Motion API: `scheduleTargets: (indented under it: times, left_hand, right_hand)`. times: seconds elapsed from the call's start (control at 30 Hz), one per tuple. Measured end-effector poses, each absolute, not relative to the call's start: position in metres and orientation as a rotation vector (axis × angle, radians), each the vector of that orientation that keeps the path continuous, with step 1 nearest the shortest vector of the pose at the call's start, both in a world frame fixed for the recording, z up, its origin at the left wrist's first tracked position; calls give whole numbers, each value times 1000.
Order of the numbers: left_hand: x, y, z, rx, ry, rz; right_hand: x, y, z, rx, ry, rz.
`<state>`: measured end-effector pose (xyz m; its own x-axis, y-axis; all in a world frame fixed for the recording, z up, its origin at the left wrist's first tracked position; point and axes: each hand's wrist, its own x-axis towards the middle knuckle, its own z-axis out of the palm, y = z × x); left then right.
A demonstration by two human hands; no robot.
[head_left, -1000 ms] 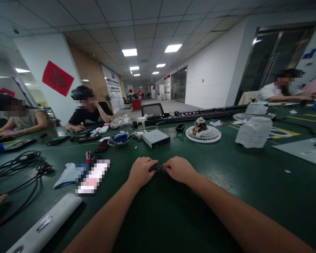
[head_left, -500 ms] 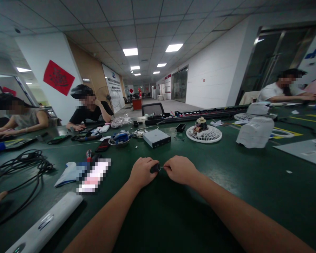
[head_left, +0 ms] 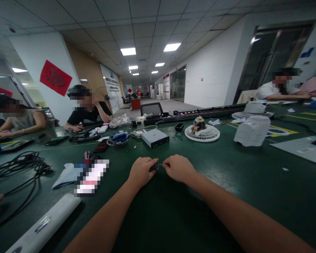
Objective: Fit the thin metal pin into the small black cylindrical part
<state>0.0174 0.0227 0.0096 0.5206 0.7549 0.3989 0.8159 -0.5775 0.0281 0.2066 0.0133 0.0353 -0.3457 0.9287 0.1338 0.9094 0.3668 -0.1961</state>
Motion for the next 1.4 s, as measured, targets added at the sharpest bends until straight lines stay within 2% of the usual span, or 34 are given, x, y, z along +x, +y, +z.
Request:
scheduleTargets:
  times: [0.2,0.33,0.47,0.6,0.8,0.97,1.2,1.4]
  left_hand:
    - [16,23,10,-2586,-1348,-532]
    - [15,23,10,-2579,-1318,-524]
    - [16,23,9,-2557,-1299,-525]
    - [17,23,8,-2573,-1252,-466]
    - [16,23,9,-2540,-1300,-451]
    - [16,24,8,-2532,-1322,-419]
    - [15,25,8,-2476,-1473,-449]
    - [15,27,6,-2387,-1650,-514]
  right_hand:
    - [205,15,33,-1510,-2456,236]
    - [205,15,33,-1558,-2366,187]
    - [204,14,32,-1538,-2425,296]
    - [200,12,28,-1645,-2385,204]
    - [199,12,29,-1529,-2423,271]
    - [199,12,31,-1628,-2362,228]
    - [205,18,31,-1824,-2320,201]
    - [204,21,28,-1638,-2303,278]
